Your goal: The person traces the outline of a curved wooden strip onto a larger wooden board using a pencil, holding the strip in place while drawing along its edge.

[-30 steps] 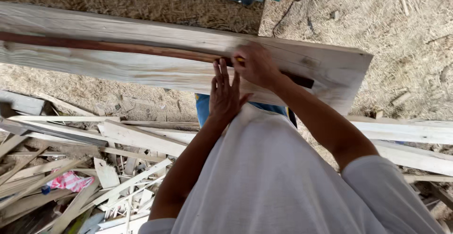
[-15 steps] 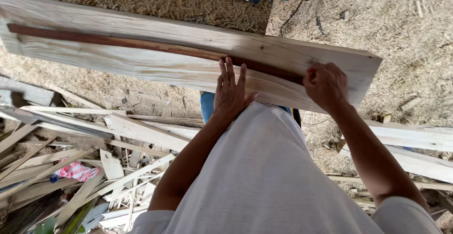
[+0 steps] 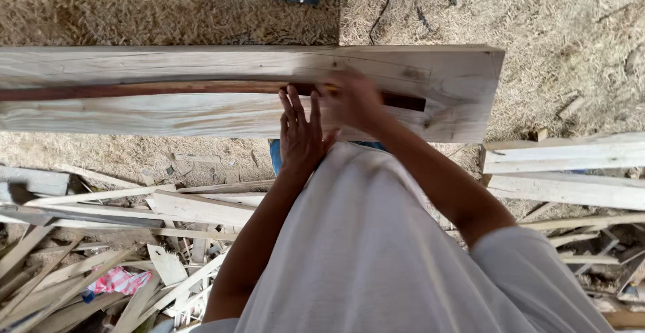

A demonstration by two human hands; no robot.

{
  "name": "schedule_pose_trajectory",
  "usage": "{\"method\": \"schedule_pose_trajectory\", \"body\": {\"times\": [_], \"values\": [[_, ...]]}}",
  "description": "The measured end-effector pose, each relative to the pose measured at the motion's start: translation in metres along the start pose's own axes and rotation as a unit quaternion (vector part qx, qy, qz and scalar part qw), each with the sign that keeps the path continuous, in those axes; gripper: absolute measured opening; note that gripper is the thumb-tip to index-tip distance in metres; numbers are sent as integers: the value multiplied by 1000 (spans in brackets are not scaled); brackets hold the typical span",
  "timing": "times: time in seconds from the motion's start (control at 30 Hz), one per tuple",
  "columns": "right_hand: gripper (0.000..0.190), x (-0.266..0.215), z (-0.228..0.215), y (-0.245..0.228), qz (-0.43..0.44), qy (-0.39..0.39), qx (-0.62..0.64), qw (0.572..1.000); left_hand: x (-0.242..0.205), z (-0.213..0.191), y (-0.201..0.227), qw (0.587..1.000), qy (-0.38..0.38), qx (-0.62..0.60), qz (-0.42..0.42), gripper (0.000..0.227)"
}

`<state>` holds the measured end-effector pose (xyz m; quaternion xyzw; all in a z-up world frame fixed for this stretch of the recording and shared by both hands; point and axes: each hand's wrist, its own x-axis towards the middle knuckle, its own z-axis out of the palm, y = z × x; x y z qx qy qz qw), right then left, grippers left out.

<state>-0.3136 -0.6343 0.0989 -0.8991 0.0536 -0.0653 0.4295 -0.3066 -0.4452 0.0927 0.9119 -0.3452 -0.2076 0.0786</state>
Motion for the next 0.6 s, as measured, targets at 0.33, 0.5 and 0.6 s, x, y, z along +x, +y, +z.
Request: {"method": "schedule_pose_trajectory", "body": {"times": [0.33, 0.5, 0.6], "values": [[19, -120, -183, 18, 207, 64, -2, 976, 8, -13, -3, 1000, -3, 26, -10, 98], [19, -135, -138, 56, 201, 69, -214, 954, 4, -6, -54, 984, 130, -119, 38, 69], [20, -163, -107, 88, 225, 140, -184, 947, 9, 2, -113, 975, 193, -111, 12, 53]]}}
